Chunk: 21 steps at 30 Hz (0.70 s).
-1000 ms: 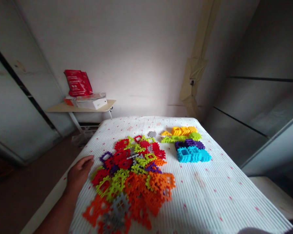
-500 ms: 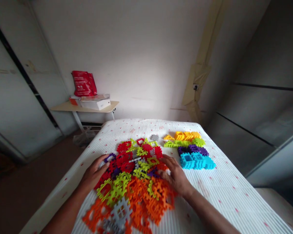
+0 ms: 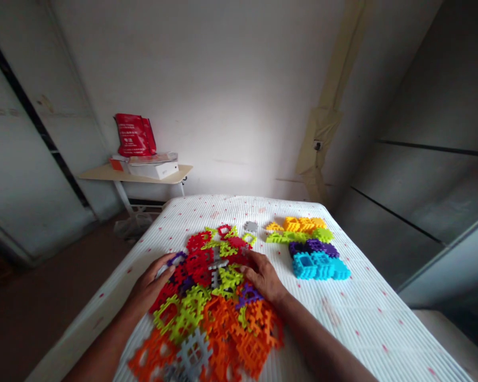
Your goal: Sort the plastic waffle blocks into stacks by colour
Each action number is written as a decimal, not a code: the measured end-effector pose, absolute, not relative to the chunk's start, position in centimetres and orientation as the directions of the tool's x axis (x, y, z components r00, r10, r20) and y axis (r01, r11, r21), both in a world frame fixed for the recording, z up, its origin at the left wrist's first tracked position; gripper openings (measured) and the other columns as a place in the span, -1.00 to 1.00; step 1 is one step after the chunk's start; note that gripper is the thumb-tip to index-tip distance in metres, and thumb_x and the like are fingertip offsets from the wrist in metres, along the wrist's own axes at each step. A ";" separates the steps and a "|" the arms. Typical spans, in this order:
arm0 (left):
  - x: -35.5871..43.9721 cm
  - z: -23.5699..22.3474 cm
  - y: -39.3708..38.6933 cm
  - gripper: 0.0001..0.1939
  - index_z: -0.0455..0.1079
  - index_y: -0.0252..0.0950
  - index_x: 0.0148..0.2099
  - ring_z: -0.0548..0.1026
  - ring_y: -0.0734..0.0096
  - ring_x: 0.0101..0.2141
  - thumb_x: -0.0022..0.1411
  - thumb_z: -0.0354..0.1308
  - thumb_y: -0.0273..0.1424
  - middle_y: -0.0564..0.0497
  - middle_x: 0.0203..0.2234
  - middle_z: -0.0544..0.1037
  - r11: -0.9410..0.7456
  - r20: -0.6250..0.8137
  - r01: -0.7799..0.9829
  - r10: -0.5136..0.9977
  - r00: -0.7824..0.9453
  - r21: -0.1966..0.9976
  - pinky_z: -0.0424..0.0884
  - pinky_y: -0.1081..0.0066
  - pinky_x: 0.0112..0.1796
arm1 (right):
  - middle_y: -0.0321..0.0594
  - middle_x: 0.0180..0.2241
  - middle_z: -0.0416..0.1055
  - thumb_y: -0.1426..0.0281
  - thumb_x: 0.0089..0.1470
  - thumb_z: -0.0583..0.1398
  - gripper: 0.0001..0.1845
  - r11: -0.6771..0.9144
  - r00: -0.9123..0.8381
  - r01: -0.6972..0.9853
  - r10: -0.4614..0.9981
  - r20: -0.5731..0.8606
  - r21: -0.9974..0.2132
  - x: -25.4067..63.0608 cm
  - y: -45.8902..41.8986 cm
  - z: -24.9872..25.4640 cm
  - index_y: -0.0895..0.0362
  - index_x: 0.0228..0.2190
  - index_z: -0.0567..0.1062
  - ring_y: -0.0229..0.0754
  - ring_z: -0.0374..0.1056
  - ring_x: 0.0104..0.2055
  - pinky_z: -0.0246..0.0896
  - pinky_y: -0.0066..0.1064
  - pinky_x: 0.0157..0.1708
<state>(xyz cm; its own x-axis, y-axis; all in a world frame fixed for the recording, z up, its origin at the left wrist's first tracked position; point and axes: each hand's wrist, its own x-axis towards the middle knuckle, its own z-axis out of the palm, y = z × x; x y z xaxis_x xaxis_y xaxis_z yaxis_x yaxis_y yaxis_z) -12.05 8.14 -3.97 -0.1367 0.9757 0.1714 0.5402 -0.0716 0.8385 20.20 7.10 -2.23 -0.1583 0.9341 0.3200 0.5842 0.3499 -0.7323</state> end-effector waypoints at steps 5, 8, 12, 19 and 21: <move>-11.9 -3.9 8.1 -0.43 0.37 -0.26 0.04 0.36 0.11 0.08 0.07 0.03 -0.03 -0.13 0.04 0.46 -0.065 0.166 0.534 0.976 -0.143 0.843 0.18 0.16 0.11 | -0.12 -0.08 0.41 0.22 0.08 0.15 -0.58 0.412 -0.183 0.489 0.910 0.371 -0.769 18.6 5.6 -1.9 0.11 -0.04 0.43 -0.07 0.28 0.00 0.19 -0.25 -0.01; -11.6 -3.7 8.0 -0.44 0.37 -0.25 0.03 0.35 0.12 0.09 0.08 0.02 -0.03 -0.13 0.03 0.46 -0.062 0.160 0.526 0.977 -0.143 0.848 0.17 0.17 0.12 | -0.15 -0.11 0.42 0.26 0.10 0.15 -0.63 0.406 -0.166 0.518 0.911 0.378 -0.753 17.5 4.7 -1.6 0.10 -0.06 0.43 -0.09 0.27 -0.02 0.16 -0.26 0.00; -11.1 -3.3 7.8 -0.45 0.38 -0.23 0.00 0.36 0.12 0.09 0.05 0.04 -0.02 -0.11 0.03 0.47 -0.035 0.131 0.479 0.977 -0.169 0.877 0.18 0.21 0.13 | -0.14 -0.05 0.38 0.27 0.14 0.11 -0.67 0.362 -0.142 0.617 0.925 0.353 -0.699 15.7 3.1 -1.4 0.08 -0.06 0.43 -0.06 0.23 0.02 0.08 -0.16 0.05; -10.6 -1.7 7.3 -0.55 0.44 -0.22 -0.17 0.41 0.06 0.03 -0.05 0.11 -0.06 -0.07 -0.09 0.56 0.019 0.110 0.371 0.940 -0.322 0.929 0.27 0.19 0.08 | -0.13 0.06 0.31 0.19 0.17 0.09 -0.59 0.303 -0.163 0.705 0.949 0.269 -0.641 14.4 1.5 -0.4 0.01 0.03 0.36 0.02 0.18 0.09 0.03 -0.04 0.08; -10.5 -1.3 7.2 -0.56 0.44 -0.23 -0.17 0.42 0.06 0.02 -0.03 0.08 -0.07 -0.09 -0.09 0.55 0.042 0.097 0.373 0.933 -0.345 0.927 0.26 0.18 0.08 | -0.13 0.04 0.32 0.21 0.17 0.08 -0.61 0.310 -0.162 0.717 0.945 0.283 -0.624 15.1 1.9 -0.1 0.04 0.02 0.37 0.00 0.22 0.06 0.09 -0.10 0.04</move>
